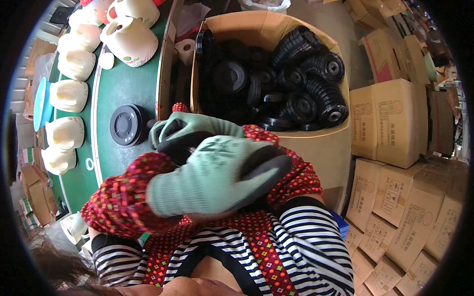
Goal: The person assembles white plastic pitchers by inserting black lids and internal components. They pick each pitcher from a conveyor belt, insert the parts, and place the finished unit back on the belt.
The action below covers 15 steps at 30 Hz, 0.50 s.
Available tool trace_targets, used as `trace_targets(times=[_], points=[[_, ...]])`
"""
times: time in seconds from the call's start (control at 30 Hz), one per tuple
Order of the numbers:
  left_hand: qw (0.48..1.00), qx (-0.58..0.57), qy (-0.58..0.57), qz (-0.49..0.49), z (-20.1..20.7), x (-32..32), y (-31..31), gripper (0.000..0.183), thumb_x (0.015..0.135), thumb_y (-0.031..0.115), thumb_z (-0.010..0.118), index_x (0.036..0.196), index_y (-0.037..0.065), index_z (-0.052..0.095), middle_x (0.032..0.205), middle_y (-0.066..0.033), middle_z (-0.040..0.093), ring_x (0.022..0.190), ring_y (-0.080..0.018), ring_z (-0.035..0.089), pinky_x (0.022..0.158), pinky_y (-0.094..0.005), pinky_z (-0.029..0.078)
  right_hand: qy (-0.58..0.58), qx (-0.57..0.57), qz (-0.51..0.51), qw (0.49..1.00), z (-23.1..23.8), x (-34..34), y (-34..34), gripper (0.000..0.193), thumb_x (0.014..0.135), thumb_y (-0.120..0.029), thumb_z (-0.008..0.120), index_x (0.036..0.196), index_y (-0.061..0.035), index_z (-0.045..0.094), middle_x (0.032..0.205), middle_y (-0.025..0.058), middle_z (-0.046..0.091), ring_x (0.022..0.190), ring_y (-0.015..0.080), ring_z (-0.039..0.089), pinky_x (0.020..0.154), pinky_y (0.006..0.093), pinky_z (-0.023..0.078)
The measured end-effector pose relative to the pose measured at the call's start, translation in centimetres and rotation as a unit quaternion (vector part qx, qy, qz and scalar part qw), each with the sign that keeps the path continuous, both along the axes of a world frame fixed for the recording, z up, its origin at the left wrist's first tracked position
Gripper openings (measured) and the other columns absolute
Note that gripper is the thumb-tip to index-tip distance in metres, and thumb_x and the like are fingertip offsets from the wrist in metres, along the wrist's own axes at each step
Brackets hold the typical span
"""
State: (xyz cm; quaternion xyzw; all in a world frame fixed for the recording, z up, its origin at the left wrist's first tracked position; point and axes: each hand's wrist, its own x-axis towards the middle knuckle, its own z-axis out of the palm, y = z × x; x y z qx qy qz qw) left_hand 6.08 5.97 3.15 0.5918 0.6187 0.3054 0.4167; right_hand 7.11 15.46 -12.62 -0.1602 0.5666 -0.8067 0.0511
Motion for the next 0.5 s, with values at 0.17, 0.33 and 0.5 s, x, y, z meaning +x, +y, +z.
trace_targets(times=[0.17, 0.33, 0.5], points=[[0.955, 0.126, -0.261, -0.063, -2.4, -3.2, -3.6, 0.042, 0.099, 0.021, 0.072, 0.134, -0.003, 0.066, 0.102, -0.0166, 0.073, 0.095, -0.0284, 0.071, 0.086, -0.0391, 0.056, 0.003, 0.025, -0.012, 1.0, 1.3, 0.8, 0.1, 0.03, 0.093, -0.029, 0.073, 0.095, 0.0003, 0.079, 0.096, 0.0077, 0.066, 0.117, 0.026, 0.057, 0.116, 0.0449, 0.034], [0.996, -0.015, -0.074, -0.04, 3.2, -1.4, 0.4, 0.049, 0.1, 0.023, 0.065, 0.139, -0.006, 0.057, 0.121, -0.0223, 0.069, 0.117, -0.034, 0.068, 0.102, -0.0412, 0.052, -0.004, 0.03, 0.031, 0.999, 0.7, 0.8, 0.6, 0.03, 0.095, -0.027, 0.071, 0.109, -0.0011, 0.076, 0.11, 0.0119, 0.065, 0.123, 0.0298, 0.056, 0.115, 0.0471, 0.037], [0.933, -0.001, 0.32, -0.162, 1.6, 3.3, -0.1, 0.068, 0.104, 0.051, 0.052, 0.144, -0.004, 0.052, 0.139, -0.0281, 0.057, 0.133, -0.0428, 0.052, 0.113, -0.057, 0.038, 0.036, 0.059, -0.02, 0.997, -1.8, 0.8, -0.3, 0.028, 0.098, -0.021, 0.065, 0.117, -0.0021, 0.072, 0.119, 0.0141, 0.062, 0.123, 0.0333, 0.056, 0.112, 0.0506, 0.04]])
